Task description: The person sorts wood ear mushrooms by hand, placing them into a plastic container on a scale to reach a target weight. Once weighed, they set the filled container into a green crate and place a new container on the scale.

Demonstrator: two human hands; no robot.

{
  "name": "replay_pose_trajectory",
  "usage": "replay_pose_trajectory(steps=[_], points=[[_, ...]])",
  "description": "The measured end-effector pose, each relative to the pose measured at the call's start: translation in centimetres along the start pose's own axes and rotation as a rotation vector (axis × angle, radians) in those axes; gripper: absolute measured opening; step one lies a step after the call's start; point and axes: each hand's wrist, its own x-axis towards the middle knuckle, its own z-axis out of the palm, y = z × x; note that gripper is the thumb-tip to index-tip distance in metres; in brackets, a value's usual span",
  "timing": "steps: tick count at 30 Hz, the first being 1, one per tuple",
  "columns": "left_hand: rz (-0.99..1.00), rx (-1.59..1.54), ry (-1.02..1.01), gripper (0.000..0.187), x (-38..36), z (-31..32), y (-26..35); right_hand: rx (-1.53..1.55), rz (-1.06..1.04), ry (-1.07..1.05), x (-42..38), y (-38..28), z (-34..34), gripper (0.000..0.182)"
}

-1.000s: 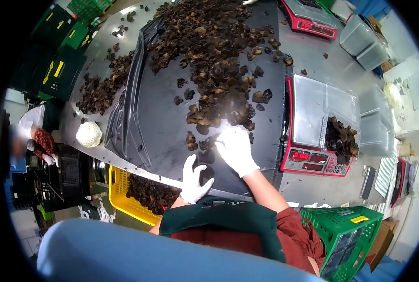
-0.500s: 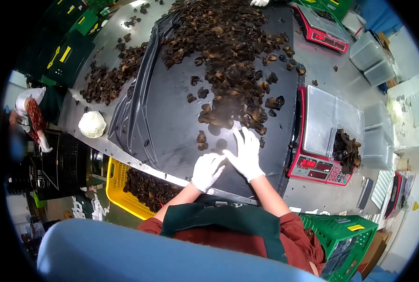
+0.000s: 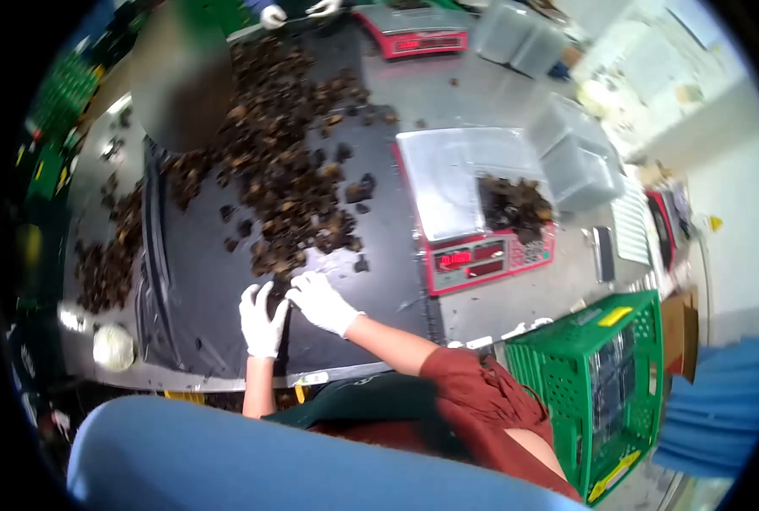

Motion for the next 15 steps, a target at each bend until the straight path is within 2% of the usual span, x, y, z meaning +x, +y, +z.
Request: replay_pose_trajectory(steps=[1, 3, 6, 9, 12, 14, 15], points=[[0.063, 0.056, 0.026, 0.044, 0.1, 0.3, 0.1, -0.054, -0.027, 0.072, -0.3, 0.4, -0.2, 0.013], [0.053, 0.025, -0.072, 0.042, -0.1, 0.7, 0.3, -0.01, -0.016, 0.103, -1.1, 0.8, -1.6, 0.011], [0.091, 0.011, -0.076, 0.03, -0.9, 1.2, 1.1, 0.186, 0.178, -0.075, -2.9, 0.4, -4.8, 0.008], [0.018, -0.148, -0.037, 0.02, -0.6, 1.4, 1.1, 0.456, 0.225, 0.162, -4.8, 0.4, -8.6, 0.01], [-0.07, -0.377, 0.039, 0.015, -0.5, 2.2, 1.4, 0.416, 0.27, 0.3, -6.1, 0.5, -17.2, 0.017], [-0.107, -0.505, -0.002, 0.013, 0.0, 2.6, 3.3, 0.326, 0.439, 0.394, -7.4, 1.2, -22.8, 0.017], [-0.118, -0.564, -0.032, 0.013, 0.3, 3.0, 4.2, 0.163, 0.415, 0.489, -8.2, 2.3, -24.8, 0.016]])
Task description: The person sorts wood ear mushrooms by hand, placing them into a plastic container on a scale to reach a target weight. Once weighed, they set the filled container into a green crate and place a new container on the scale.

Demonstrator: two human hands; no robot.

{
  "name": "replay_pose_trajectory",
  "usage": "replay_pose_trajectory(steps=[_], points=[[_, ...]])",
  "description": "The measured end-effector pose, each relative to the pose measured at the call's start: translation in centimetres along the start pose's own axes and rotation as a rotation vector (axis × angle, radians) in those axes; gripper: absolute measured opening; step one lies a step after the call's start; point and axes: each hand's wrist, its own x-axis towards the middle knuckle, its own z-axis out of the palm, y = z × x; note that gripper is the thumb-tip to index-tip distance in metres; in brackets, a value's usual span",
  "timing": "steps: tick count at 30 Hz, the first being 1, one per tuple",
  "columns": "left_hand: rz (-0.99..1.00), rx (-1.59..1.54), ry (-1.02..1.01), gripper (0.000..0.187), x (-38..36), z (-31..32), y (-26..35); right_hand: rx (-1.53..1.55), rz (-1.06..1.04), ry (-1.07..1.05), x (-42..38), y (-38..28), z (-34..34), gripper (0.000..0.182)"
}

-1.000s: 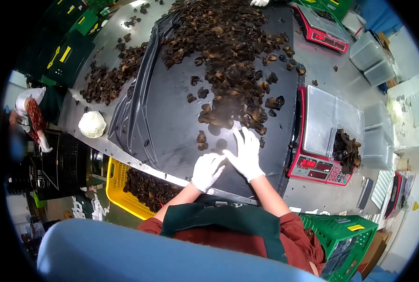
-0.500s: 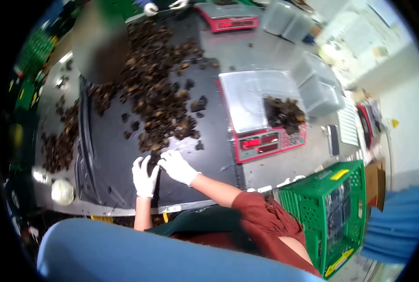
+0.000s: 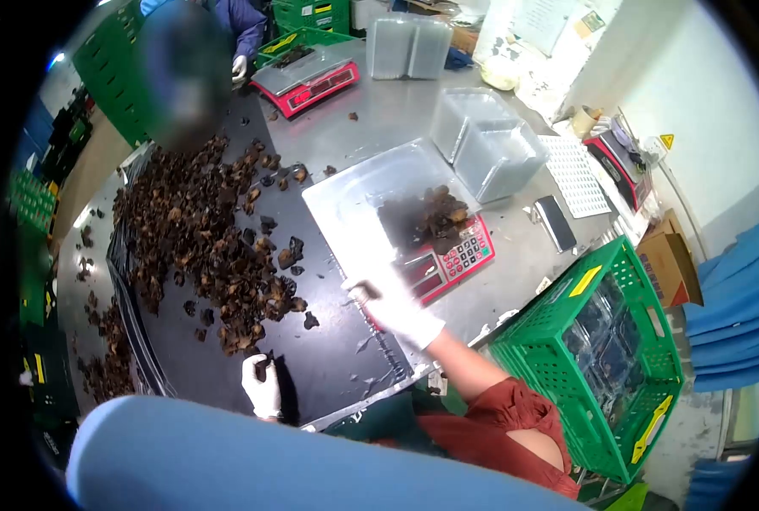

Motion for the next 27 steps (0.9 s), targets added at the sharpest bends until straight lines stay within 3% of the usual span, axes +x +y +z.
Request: replay_pose_trajectory(steps=[1, 3, 5, 8, 10, 12, 13, 14, 18, 19, 22, 23, 25, 27], points=[[0.024, -0.05, -0.012, 0.012, 0.7, 0.8, 2.1, -0.123, -0.012, 0.138, 0.7, 1.5, -1.9, 0.014], [0.073, -0.135, -0.063, 0.014, 2.4, 2.8, 5.5, -0.004, 0.125, 0.242, 1.9, 3.9, -5.9, 0.014], [0.127, -0.219, -0.134, 0.016, 4.5, 5.0, 9.4, -0.122, 0.123, 0.368, 3.1, 4.0, -8.9, 0.015], [0.262, -0.316, -0.256, 0.018, 7.7, 9.4, 14.4, -0.122, 0.073, 0.429, 3.8, 6.0, -12.2, 0.013], [0.466, -0.258, -0.318, 0.019, 9.5, 11.8, 18.8, -0.112, 0.085, 0.479, 3.7, 6.9, -13.5, 0.014], [0.6, -0.245, -0.294, 0.021, 10.5, 14.6, 22.9, -0.045, 0.16, 0.523, 2.9, 8.4, -14.5, 0.011], [0.344, -0.302, -0.441, 0.021, 10.6, 15.6, 24.5, 0.012, 0.201, 0.546, 2.2, 10.1, -14.5, 0.01], [0.63, -0.267, -0.294, 0.022, 11.6, 17.7, 25.3, 0.07, 0.243, 0.568, 1.8, 10.5, -14.6, 0.008], [0.623, -0.098, -0.424, 0.026, 13.2, 22.3, 28.3, 0.162, 0.227, 0.629, -1.2, 10.3, -14.3, 0.009], [0.596, -0.081, -0.473, 0.028, 13.6, 23.5, 28.2, 0.065, 0.137, 0.592, -1.6, 8.6, -14.2, 0.009], [0.873, 0.359, -0.557, 0.045, 14.3, 25.5, 27.3, 0.357, 0.063, 0.303, -3.7, 5.2, -12.5, 0.011], [0.822, 0.428, -0.693, 0.063, 14.6, 25.6, 27.1, 0.356, 0.036, 0.177, -4.0, 4.0, -11.7, 0.014], [0.766, 0.405, -0.716, 0.066, 14.9, 24.7, 27.8, 0.609, 0.116, -0.16, -4.9, 3.2, -8.8, 0.015], [0.672, 0.386, -0.777, 0.07, 15.3, 22.6, 29.7, 0.657, 0.137, -0.324, -6.4, 4.4, -3.7, 0.01]])
